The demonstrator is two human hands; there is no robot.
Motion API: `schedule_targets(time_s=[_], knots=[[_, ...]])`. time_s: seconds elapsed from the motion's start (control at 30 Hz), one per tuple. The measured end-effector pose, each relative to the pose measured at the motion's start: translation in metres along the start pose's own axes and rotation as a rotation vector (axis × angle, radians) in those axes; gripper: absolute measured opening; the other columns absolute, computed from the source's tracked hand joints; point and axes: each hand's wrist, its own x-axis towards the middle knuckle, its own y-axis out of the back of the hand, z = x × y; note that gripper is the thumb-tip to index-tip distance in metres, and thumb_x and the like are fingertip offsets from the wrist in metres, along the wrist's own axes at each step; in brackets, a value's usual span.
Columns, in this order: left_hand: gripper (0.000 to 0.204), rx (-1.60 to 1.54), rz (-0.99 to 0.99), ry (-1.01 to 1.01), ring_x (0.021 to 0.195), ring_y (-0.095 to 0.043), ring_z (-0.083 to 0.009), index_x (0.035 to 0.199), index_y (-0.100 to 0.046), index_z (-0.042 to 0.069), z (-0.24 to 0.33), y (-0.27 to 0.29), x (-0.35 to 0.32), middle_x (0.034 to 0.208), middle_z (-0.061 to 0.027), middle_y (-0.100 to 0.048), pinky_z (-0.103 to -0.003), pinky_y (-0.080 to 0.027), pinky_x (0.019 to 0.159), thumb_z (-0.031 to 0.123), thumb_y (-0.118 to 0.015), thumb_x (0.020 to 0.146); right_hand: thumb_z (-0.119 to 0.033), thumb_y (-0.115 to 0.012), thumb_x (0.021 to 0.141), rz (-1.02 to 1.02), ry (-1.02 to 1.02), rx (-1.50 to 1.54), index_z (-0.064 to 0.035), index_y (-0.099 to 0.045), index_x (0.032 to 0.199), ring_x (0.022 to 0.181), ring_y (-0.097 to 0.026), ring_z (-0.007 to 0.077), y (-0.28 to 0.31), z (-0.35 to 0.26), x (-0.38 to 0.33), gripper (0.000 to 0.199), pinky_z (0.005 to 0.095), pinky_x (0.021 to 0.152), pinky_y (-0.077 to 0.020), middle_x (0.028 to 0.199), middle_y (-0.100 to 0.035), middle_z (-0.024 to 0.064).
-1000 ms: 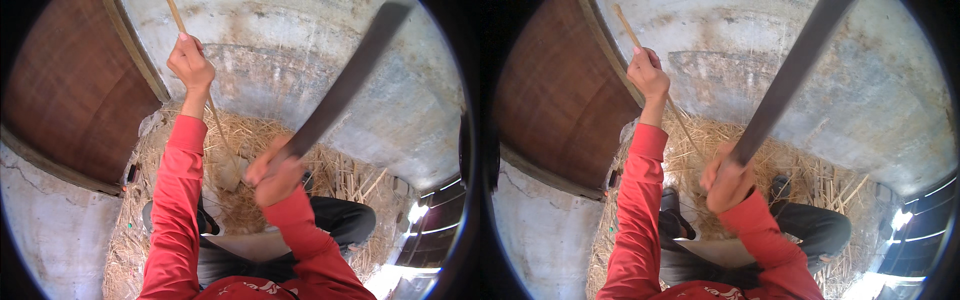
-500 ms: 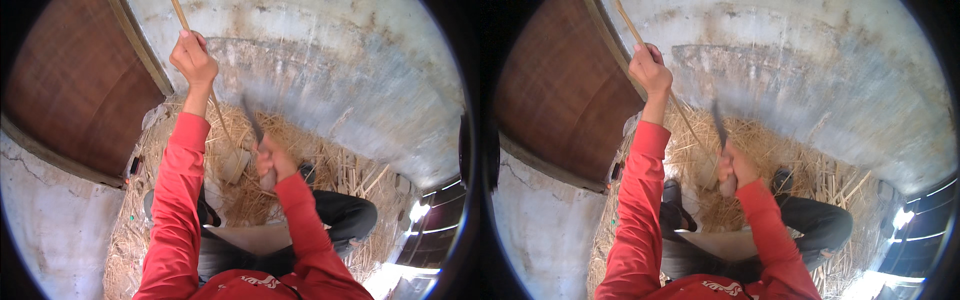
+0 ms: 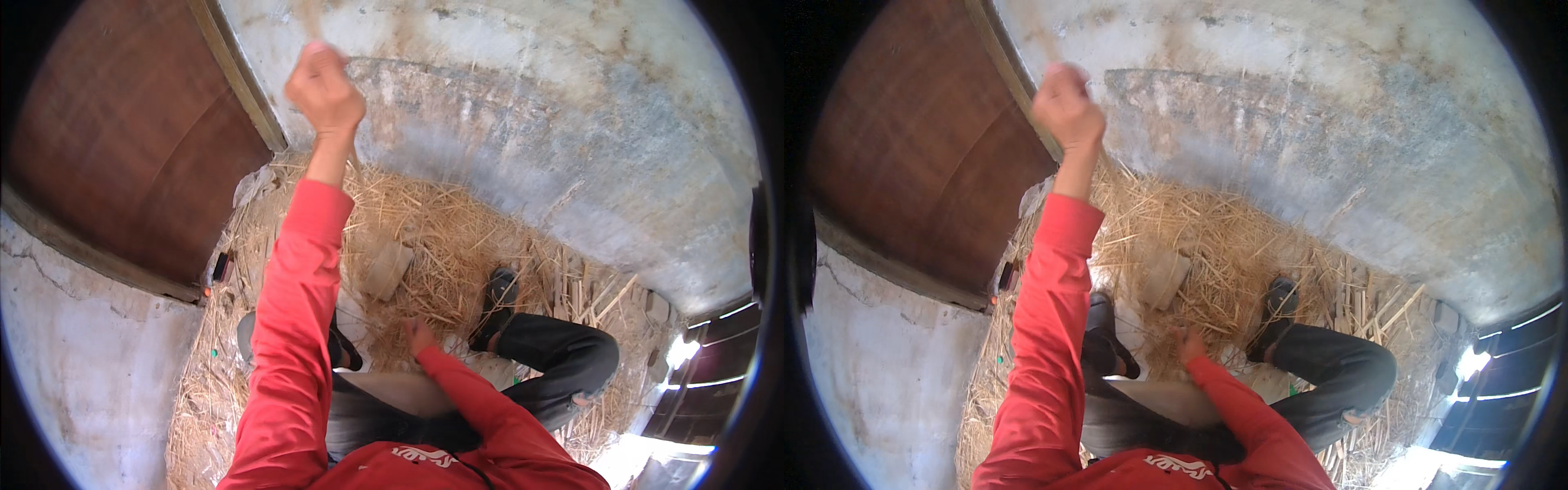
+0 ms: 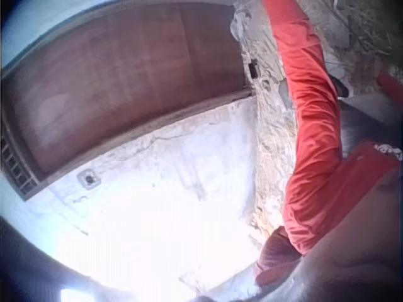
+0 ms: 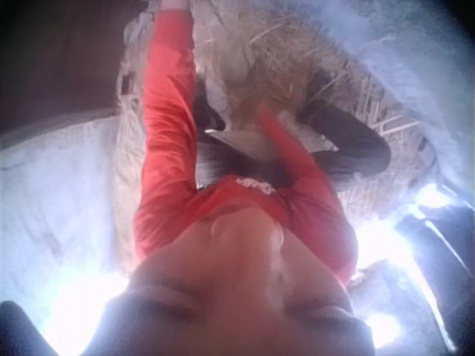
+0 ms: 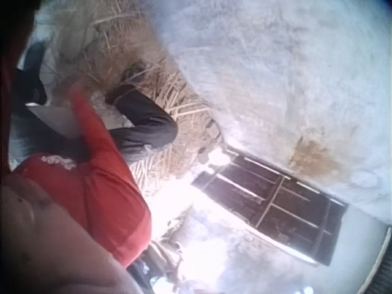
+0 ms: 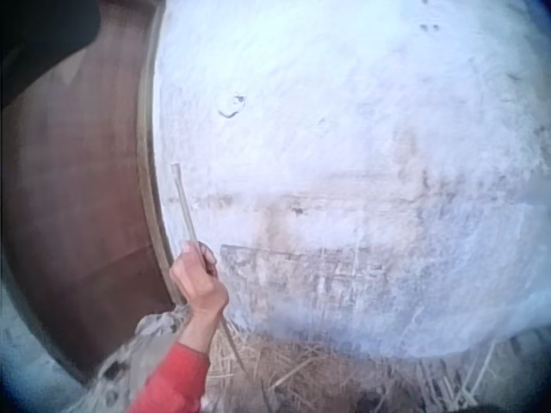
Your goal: The person scrapes a thin wooden stick with a small knife and uses a machete to shave and shape a larger piece of wood.
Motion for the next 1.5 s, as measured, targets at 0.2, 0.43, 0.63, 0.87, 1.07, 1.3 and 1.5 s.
schedule_targets(time_s=[0.2,0.43,0.63,0.87,1.07,1.3,1.5], knots=[[0.059,0.051,0.018,-0.027,0.047,-0.043,-0.012,0.062,-0.056,0.002,-0.01,0.02,0.012,0.049,-0.0016,-0.045,-0.031,-0.031,0.048,0.036,-0.042,0.108,-0.057,-0.054,0.103,-0.455,-1.002,0.921,-0.01,-0.055,0.09,0.046,-0.042,0.0108,0.033,-0.067,0.053,0.048,0.03,0.045,-0.0368,0.061,-0.043,-0.0032],[0.064,-0.141,-0.102,-0.008,0.044,-0.041,-0.0107,0.058,-0.05,0.004,-0.001,0.038,0.021,0.047,-0.001,-0.044,-0.03,-0.029,0.046,0.04,-0.039,0.109,-0.054,-0.053,0.104,-0.296,-0.404,0.859,-0.0063,-0.057,0.103,0.042,-0.038,0.007,0.139,-0.266,0.106,0.048,0.026,0.039,-0.036,0.062,-0.043,-0.0036],[0.064,-0.055,-0.085,-0.081,0.044,-0.04,-0.0101,0.057,-0.049,0.004,-0.005,0.037,0.024,0.046,0.0006,-0.041,-0.03,-0.028,0.045,0.039,-0.036,0.11,-0.052,-0.054,0.105,-0.227,-0.078,0.865,-0.0051,-0.057,0.108,0.042,-0.04,0.006,0.181,-0.333,0.105,0.047,0.0253,0.039,-0.0384,0.063,-0.044,-0.0029],[0.065,-0.035,-0.095,-0.125,0.044,-0.039,-0.0108,0.058,-0.05,0.004,-0.012,0.029,0.014,0.046,-0.0001,-0.04,-0.031,-0.028,0.045,0.04,-0.038,0.11,-0.052,-0.049,0.107,-0.076,0.206,1.036,-0.0039,-0.056,0.115,0.044,-0.041,0.0053,0.207,-0.382,0.084,0.049,0.024,0.042,-0.0375,0.064,-0.045,-0.0006],[0.066,-0.005,-0.101,-0.125,0.044,-0.04,-0.0118,0.058,-0.051,0.003,-0.012,0.031,0.014,0.046,-0.0005,-0.04,-0.032,-0.028,0.045,0.041,-0.038,0.11,-0.05,-0.046,0.108,-0.054,0.304,1.115,-0.0021,-0.053,0.119,0.047,-0.044,0.0072,0.206,-0.385,0.072,0.05,0.0242,0.043,-0.0373,0.063,-0.046,0.0006],[0.064,0.073,-0.046,-0.166,0.045,-0.04,-0.0115,0.059,-0.05,0.003,-0.015,0.017,0.01,0.048,-0.0008,-0.043,-0.03,-0.029,0.046,0.04,-0.037,0.11,-0.032,-0.054,0.106,0.074,0.208,0.496,-0.0001,-0.056,0.11,0.054,-0.054,0.0147,0.071,-0.168,0.081,0.032,0.0315,0.05,-0.0418,0.067,-0.055,0.0057],[0.061,0.096,-0.045,-0.208,0.046,-0.043,-0.0148,0.061,-0.052,0.003,-0.013,0.016,0.019,0.049,-0.0035,-0.046,-0.034,-0.032,0.047,0.036,-0.038,0.11,-0.052,-0.055,0.101,-0.208,-0.366,0.077,0.0026,-0.065,0.114,0.076,-0.067,0.0399,-0.007,0.063,0.004,0.057,0.0502,0.07,-0.0545,0.088,-0.069,0.0201]])
